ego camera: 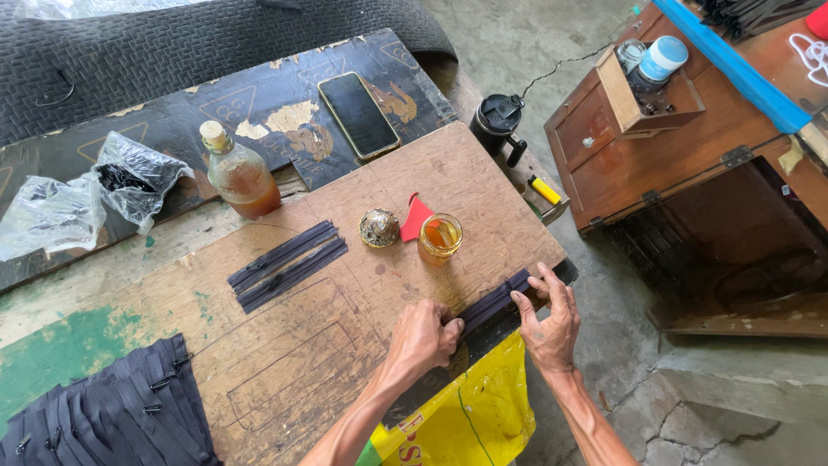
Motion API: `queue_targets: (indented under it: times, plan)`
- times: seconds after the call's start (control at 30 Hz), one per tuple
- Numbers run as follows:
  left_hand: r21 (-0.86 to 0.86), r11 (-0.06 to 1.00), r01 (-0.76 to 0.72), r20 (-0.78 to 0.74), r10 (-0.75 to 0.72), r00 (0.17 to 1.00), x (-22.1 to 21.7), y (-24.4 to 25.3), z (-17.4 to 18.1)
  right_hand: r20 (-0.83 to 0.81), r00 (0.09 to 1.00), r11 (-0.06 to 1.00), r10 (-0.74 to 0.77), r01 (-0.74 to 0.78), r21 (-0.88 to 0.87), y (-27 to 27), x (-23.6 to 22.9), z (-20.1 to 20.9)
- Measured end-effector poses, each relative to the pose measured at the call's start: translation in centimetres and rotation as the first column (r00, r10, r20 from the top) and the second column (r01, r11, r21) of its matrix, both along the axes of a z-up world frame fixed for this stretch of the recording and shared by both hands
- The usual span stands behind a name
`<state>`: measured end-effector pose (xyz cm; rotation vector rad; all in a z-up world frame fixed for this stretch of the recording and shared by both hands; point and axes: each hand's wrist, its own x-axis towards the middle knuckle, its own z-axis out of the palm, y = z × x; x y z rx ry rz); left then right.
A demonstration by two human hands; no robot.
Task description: The person repeatedly picks up dark fabric strips with zippers from a pile on a wooden table, aligns them, and places them back down. The person handles the strips one at a time, occasionally adjusting their position on the table.
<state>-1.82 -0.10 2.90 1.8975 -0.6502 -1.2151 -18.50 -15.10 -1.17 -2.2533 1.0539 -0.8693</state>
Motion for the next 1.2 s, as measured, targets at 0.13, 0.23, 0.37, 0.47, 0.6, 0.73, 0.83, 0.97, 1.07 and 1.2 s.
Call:
queue_targets:
  times: [0.13, 0.23, 0.37, 0.47, 0.6, 0.73, 0.83, 0.97, 1.07, 1.2]
  plan:
    - [-0.042, 0.999, 0.025, 0.128, -0.020, 0.992, -0.2, 0.2, -0.2, -0.041, 0.999, 1.000, 0.003, -0.004, -0.026, 0.2, 0.0, 0.3]
    - [-0.075, 0.996, 0.045, 0.256, -0.025, 0.966, -0.5, 0.1, -0.5, -0.067, 0.998, 0.999, 0.006, -0.009, -0.035, 0.4, 0.0, 0.6]
    - [-0.042, 0.997, 0.066, 0.291, -0.051, 0.955, -0.7, 0.1, -1.1, -0.125, 0.992, 1.000, 0.018, -0.021, -0.018, 0.8, 0.1, 1.1]
    - [-0.052, 0.996, 0.077, 0.361, -0.053, 0.931, -0.9, -0.1, -1.4, -0.195, 0.980, 0.997, 0.048, -0.060, -0.056, 1.3, 0.4, 1.9]
    - [-0.055, 0.993, 0.107, 0.394, -0.077, 0.916, -1.1, -0.2, -1.9, -0.415, 0.909, 0.996, 0.030, -0.061, -0.062, 2.8, 0.9, 2.8]
    - [-0.029, 0.991, 0.133, 0.452, -0.106, 0.885, -0.9, -0.3, -1.8, -0.489, 0.871, 0.996, 0.043, -0.077, -0.050, 4.2, 1.6, 3.6]
    - [0.065, 0.980, 0.188, 0.480, -0.196, 0.855, 0.0, 0.0, -1.7, -0.541, 0.839, 0.998, 0.052, -0.062, 0.000, 4.5, 1.9, 3.9]
    - [-0.068, 0.982, 0.175, 0.519, -0.115, 0.847, 1.8, 0.2, -1.8, -0.578, 0.814, 0.999, 0.049, -0.035, 0.036, 4.4, 1.8, 4.1]
    - [-0.190, 0.963, 0.191, 0.592, -0.043, 0.805, 1.7, -0.2, -1.8, -0.499, 0.864, 0.997, 0.075, -0.078, 0.015, 4.4, 2.0, 4.1]
    - [-0.189, 0.956, 0.225, 0.676, -0.040, 0.736, 1.1, -0.4, -2.2, -0.528, 0.847, 0.998, 0.060, -0.054, 0.027, 4.5, 2.0, 4.0]
